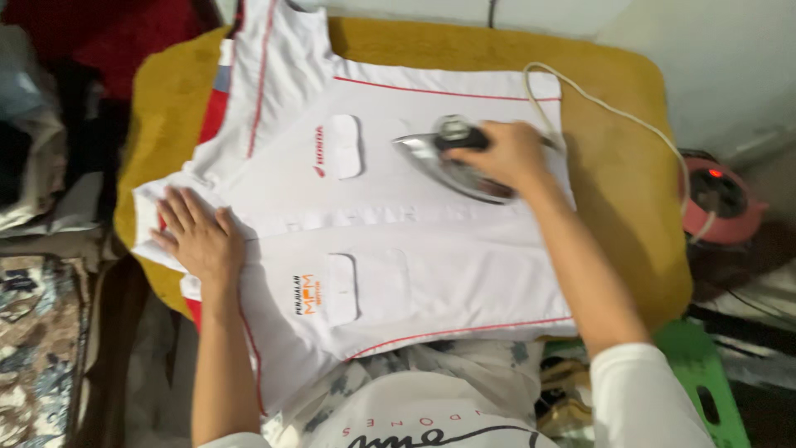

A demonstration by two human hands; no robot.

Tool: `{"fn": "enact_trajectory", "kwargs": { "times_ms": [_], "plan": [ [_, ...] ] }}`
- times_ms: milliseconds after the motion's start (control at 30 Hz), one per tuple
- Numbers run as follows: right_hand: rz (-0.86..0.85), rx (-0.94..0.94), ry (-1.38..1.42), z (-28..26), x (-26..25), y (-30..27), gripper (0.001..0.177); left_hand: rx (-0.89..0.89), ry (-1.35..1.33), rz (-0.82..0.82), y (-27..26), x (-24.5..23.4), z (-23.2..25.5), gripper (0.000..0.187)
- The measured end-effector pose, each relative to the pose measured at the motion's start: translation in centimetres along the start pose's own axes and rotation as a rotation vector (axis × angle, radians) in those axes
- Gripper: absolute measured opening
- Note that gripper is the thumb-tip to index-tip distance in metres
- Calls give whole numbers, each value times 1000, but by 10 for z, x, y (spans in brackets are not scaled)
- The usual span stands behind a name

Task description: The person irons a white shirt with red accents on a yellow surface, smoothing various parts of the garment with an iron before placing it on a wooden hanger and fastening the top button.

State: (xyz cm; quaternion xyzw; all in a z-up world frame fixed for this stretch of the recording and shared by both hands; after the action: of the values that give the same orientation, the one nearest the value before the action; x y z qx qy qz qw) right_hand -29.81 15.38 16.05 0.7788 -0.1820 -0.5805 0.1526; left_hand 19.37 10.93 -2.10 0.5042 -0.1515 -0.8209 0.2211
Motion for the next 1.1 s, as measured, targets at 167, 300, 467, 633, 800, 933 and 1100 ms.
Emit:
{"fn": "enact_trajectory", "kwargs": {
  "times_ms": [167, 300, 467, 633, 800, 933, 1100],
  "plan": [
    [-239, -518, 53, -192, 114, 48, 60, -144, 34, 137, -11, -19, -31, 71],
    [-290, -422, 86, -268, 160, 74, 60, -220, -34, 103, -2, -22, -35, 68],
    [-292, -225, 135, -289, 170, 29, 57, -259, -61, 86, -7, -23, -34, 65],
    [-286, -137, 121, -312, 171, -5, 53, -237, -14, 80, -7, -22, -33, 64],
    [-207, -179, 143, -314, 169, -6, 51, -227, -16, 65, -7, -22, -34, 64],
    [-207, -117, 65, -247, 133, -17, 58, -215, 2, 42, -6, -23, -35, 67],
    [-22, -28, -42, -112, 58, -36, 55, -195, 8, 27, -6, -22, -34, 66]
  ]
}}
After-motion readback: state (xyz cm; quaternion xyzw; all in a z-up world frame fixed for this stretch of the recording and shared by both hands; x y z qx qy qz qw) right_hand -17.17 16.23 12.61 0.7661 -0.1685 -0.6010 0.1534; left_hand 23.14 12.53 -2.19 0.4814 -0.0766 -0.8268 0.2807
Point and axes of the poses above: each hand's wrist, its own y-axis towards the middle knuckle, its own x-axis out of the palm, z = x × y, the point moved 7 cm from there along y, towards the middle knuckle, and after that the axes turned 14 degrees about z, right-handed, at the moved point
